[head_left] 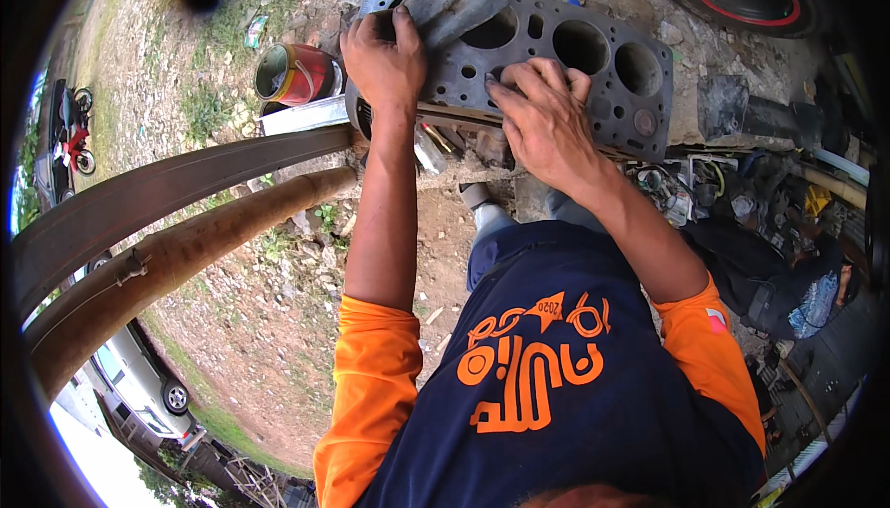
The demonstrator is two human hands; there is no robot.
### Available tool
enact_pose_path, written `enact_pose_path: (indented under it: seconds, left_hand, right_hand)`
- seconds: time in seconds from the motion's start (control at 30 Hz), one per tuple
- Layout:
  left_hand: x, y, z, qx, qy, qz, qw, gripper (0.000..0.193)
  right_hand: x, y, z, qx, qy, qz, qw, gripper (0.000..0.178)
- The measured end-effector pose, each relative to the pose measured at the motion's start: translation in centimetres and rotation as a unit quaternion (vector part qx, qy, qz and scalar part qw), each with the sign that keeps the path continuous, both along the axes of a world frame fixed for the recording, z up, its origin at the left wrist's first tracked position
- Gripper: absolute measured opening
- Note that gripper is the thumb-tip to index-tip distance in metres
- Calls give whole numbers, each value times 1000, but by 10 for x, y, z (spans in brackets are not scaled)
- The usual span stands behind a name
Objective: The person is sanding the top surface of a metal engine block with pieces of sandpaper, moving their hands across the flat surface to clean it.
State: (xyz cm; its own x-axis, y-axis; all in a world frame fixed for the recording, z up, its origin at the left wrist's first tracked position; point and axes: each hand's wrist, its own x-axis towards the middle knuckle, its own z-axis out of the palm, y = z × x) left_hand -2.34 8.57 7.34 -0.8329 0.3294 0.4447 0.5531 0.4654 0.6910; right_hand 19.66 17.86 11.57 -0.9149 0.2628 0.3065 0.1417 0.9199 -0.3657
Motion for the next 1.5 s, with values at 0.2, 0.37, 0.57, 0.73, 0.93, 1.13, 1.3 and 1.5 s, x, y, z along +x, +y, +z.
enact_pose_path:
  seconds: [0.2,0.37,0.57,0.73,0.93,1.13,1.3,1.5]
  left_hand:
    - [0,0,2,-9,23,5,1000,33]
    - [2,-1,4,5,-13,2,1000,32]
    - [1,-1,3,1,-16,5,1000,33]
    - [2,-1,3,-12,-2,6,1000,34]
    - [2,0,3,-18,15,8,1000,33]
    - [3,1,6,-14,21,4,1000,33]
    - [4,0,5,-7,8,11,1000,32]
    - [4,0,4,-4,2,5,1000,32]
  right_hand:
    - [-5,0,-1,11,-8,-26,1000,33]
    - [-6,0,-3,8,-9,-32,999,36]
    - [-6,-3,-1,12,-10,-40,999,35]
    - [-1,-11,-4,12,-11,-46,999,34]
    - [-2,-12,-2,9,-12,-48,999,33]
    - [-4,-11,-3,12,-5,-57,998,33]
    - [-5,-10,-1,3,-17,-67,998,35]
    - [-1,-10,-4,-9,-6,-58,998,36]
